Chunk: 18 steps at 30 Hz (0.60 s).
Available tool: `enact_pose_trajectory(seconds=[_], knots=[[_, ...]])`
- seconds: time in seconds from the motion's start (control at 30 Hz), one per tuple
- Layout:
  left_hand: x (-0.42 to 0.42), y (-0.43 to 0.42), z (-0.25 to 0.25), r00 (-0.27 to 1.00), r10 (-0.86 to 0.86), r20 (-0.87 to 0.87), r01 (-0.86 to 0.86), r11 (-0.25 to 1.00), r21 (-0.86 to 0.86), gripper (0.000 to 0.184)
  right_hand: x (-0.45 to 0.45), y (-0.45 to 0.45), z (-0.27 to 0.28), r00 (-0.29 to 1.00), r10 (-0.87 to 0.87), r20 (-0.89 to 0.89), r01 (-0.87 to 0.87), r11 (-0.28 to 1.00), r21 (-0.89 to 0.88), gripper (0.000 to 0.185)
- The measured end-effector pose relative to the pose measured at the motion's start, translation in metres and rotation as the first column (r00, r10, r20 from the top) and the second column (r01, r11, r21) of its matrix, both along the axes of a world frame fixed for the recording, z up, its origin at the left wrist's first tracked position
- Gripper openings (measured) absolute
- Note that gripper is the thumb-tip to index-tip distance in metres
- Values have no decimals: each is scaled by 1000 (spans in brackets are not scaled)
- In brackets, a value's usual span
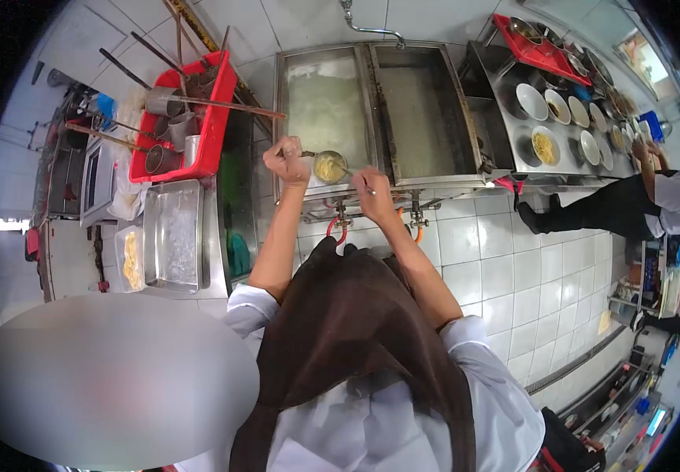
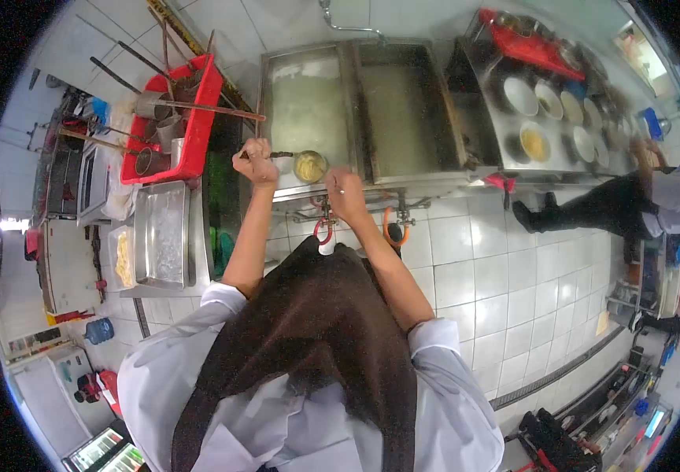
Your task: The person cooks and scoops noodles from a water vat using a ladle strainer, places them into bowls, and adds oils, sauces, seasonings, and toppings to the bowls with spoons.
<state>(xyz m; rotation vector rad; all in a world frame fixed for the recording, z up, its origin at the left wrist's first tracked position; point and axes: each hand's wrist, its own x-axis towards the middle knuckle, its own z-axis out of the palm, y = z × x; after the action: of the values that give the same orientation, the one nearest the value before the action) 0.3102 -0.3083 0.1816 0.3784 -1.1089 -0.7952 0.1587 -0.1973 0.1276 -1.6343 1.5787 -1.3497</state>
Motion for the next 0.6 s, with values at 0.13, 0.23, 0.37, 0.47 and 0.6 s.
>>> enact_pose_trajectory(seconds=[0.13,0.23,0.37,0.47,0.6], knots=[[8,3,-1,993,46,106,-44,999,-27,53,8,-1,6,998,58,28,-60,997,48,16],[5,5,-1,990,86,112,-80,995,-58,52,6,2,5,998,10,69,-8,1000,-28,15],[6,3,-6,985,110,134,-105,994,-42,51,15,-4,15,999,49,9,-49,999,20,15],[5,8,-7,983,140,115,-136,990,-45,51,5,-9,-5,999,28,30,-28,999,14,14],[14,4,-14,968,154,198,-146,988,-53,49,8,-9,1,997,54,-49,-48,993,108,14]])
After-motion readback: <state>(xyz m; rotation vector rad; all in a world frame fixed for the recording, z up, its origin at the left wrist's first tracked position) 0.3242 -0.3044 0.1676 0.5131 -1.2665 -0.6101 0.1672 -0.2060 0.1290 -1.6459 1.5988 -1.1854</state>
